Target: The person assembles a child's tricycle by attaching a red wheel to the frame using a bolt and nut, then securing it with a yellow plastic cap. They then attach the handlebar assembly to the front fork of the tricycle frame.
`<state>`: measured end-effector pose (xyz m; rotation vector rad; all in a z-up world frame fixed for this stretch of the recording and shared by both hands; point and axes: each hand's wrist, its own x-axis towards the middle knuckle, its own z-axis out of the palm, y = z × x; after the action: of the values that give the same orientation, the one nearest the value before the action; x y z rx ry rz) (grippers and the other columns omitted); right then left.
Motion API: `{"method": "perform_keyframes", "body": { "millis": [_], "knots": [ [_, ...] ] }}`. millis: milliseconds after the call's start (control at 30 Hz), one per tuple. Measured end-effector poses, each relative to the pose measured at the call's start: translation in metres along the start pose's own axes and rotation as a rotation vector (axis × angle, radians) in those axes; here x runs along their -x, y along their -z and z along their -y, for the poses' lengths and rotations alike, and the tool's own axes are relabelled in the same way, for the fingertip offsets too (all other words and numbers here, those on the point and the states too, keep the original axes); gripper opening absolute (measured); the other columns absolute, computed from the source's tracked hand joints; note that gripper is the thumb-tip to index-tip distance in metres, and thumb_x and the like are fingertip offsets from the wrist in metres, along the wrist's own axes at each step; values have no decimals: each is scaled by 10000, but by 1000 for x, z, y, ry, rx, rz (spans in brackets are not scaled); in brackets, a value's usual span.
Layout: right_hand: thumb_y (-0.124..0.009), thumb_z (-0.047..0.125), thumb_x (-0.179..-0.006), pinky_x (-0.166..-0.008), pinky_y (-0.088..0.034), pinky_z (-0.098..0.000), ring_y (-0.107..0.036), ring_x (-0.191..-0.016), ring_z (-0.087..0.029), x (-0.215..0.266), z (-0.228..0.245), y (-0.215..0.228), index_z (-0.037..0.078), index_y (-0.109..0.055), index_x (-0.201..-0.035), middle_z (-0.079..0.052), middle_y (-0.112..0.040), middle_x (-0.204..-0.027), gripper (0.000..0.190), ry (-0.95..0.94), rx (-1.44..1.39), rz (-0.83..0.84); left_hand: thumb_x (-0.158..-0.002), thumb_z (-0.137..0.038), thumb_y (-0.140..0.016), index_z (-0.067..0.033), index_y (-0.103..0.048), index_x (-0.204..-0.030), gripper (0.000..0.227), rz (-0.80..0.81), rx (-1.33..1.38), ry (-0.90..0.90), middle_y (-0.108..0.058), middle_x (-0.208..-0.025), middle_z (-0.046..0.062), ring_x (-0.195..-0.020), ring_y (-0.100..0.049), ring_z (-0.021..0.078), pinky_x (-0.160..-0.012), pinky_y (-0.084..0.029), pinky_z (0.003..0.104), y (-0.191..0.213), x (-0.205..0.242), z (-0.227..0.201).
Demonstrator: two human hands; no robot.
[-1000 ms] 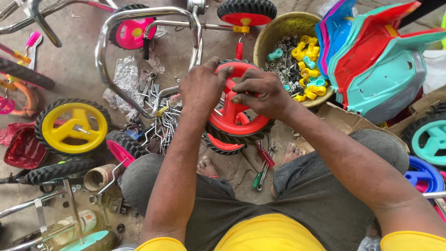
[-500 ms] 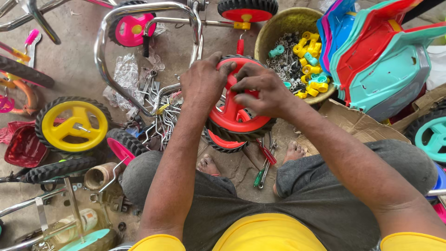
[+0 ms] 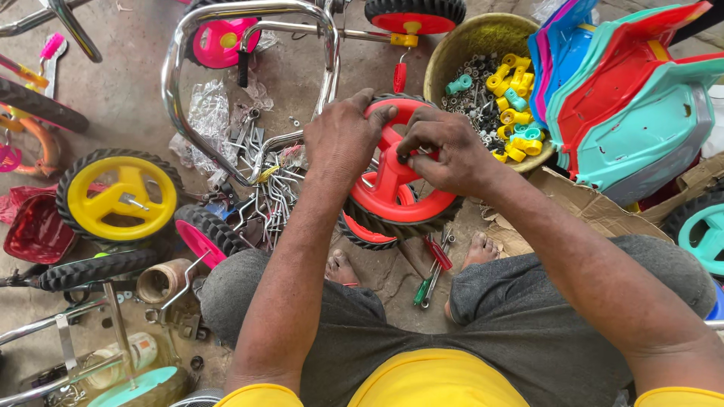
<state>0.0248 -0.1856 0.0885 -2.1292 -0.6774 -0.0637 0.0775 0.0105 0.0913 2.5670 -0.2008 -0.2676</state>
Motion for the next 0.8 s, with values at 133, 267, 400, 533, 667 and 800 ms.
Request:
{"method": "perform_keyframes", "body": {
  "millis": [133, 267, 400, 533, 667, 800],
  "knots": [
    [-698, 5, -717, -696, -533, -377, -676, -791, -261, -2, -2, 1, 40, -726, -919, -90, -662, -872, 207, -34, 9, 64, -873, -608, -646, -218, -692, -1289, 572, 26, 26, -12, -752, -991, 146, -958, -724, 334, -803, -543, 504, -1, -6, 2],
    [-768, 3, -720, -675, -534, -350, -681, -755, -209, -10, -9, 6, 48, -755, -880, -77, -667, -830, 166, -172, -75, 166, -873, -600, -649, -214, -687, -1297, 574, 15, 10, -4, -742, -973, 177, -943, -716, 360, -774, -536, 524, 2, -2, 2],
    [-817, 12, -732, -740, -552, -316, -697, -813, -159, -16, -24, 13, 58, -783, -928, -59, -706, -855, 204, -320, -205, 328, -872, -606, -636, -225, -682, -1294, 570, 48, -27, 3, -723, -973, 194, -913, -712, 372, -745, -535, 523, -5, -7, 4],
    [-829, 24, -707, -765, -558, -309, -701, -828, -160, -17, -22, 13, 69, -802, -920, -70, -721, -863, 220, -375, -112, 288, -879, -473, -696, -136, -687, -1166, 443, -136, -45, -219, -702, -951, 175, -915, -693, 364, -754, -532, 511, -3, -8, 1],
    [-849, 66, -724, -749, -540, -334, -683, -817, -179, -13, -13, 6, 56, -788, -866, -103, -717, -871, 155, -297, 12, 252, -846, -159, -692, -64, -639, -1025, 210, -305, 128, -486, -652, -996, 150, -953, -652, 336, -798, -522, 478, 4, 13, 0],
    [-745, 45, -729, -752, -570, -308, -733, -796, -147, -16, -17, 10, 64, -737, -936, -79, -757, -855, 208, -364, -122, 236, -717, -124, -725, -62, -613, -950, 266, -233, -12, -531, -636, -928, 153, -991, -644, 339, -890, -473, 510, -6, 50, -10]
  ]
}}
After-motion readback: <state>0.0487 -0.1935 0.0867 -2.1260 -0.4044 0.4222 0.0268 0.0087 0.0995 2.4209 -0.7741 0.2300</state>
